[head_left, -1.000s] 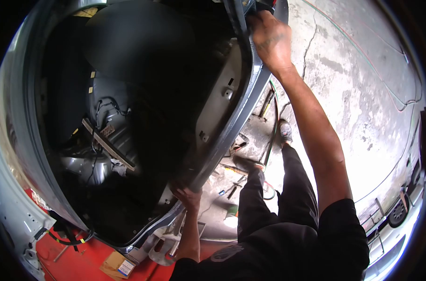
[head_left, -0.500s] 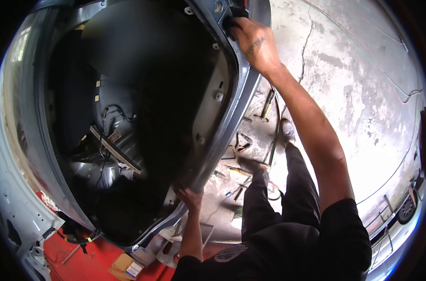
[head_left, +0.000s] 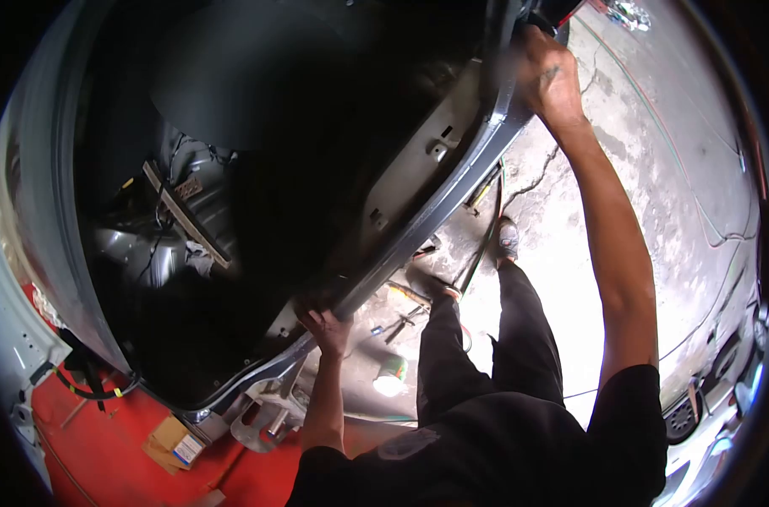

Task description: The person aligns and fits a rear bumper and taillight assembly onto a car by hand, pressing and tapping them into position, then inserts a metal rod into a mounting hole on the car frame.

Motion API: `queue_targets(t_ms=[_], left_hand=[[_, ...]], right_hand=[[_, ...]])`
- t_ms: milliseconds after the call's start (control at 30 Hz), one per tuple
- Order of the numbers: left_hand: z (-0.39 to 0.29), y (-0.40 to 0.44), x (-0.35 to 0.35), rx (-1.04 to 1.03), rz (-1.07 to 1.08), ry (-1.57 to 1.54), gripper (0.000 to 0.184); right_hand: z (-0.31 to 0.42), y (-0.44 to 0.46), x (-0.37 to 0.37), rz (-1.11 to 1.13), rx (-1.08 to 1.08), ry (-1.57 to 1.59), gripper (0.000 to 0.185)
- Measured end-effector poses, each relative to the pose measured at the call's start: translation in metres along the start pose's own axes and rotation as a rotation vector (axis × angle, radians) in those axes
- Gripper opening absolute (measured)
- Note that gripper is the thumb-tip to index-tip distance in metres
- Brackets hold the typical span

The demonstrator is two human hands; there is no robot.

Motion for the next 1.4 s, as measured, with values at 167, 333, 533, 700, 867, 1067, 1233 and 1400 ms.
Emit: queue_targets(t_ms=[167,333,533,700,867,1067,1233,1400], left_hand=[[0.002,-0.001,0.003,-0.008,0.032,0.065,0.099],[-0.019,0.013,0.018,-0.062,-0.061,0.16,0.101],[-0.011,0.012,0.014,-0.054,0.008,0.113,0.098],[-0.012,0.008,0.014,-0.062,0.003,0.149,0.098],[0.012,-0.014,-0.016,0.036,0.105,0.129,0.069],[0.02,-0.021,-0.034,0.061,0.242,0.029,0.088],[0.008,-0.01,-0.017,0.102,0.219,0.061,0.07],[0.005,-0.011,-0.025,0.104,0.136,0.06,0.075]], right_hand=[[-0.002,-0.002,-0.004,-0.02,-0.229,0.155,0.015],[-0.02,-0.001,-0.019,-0.012,-0.107,0.003,0.023],[0.002,0.0,0.008,-0.029,-0.061,0.059,0.016],[-0.016,-0.005,-0.007,0.047,0.053,-0.017,0.025],[-0.024,0.001,-0.003,0.038,-0.017,0.075,0.017],[-0.094,0.022,-0.013,0.118,-0.002,-0.069,0.026],[-0.113,0.008,-0.015,0.203,-0.465,0.642,0.039],[0.024,-0.221,-0.08,0.808,-0.229,0.82,0.036]])
Point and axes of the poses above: each hand's wrist, its own y-axis towards the middle knuckle, its own x-axis out of the back of the hand, z = x × y, the point moved 5 cm from there along y, towards the middle knuckle, and after that the axes turned 3 degrees about x, right-handed, at the moved point
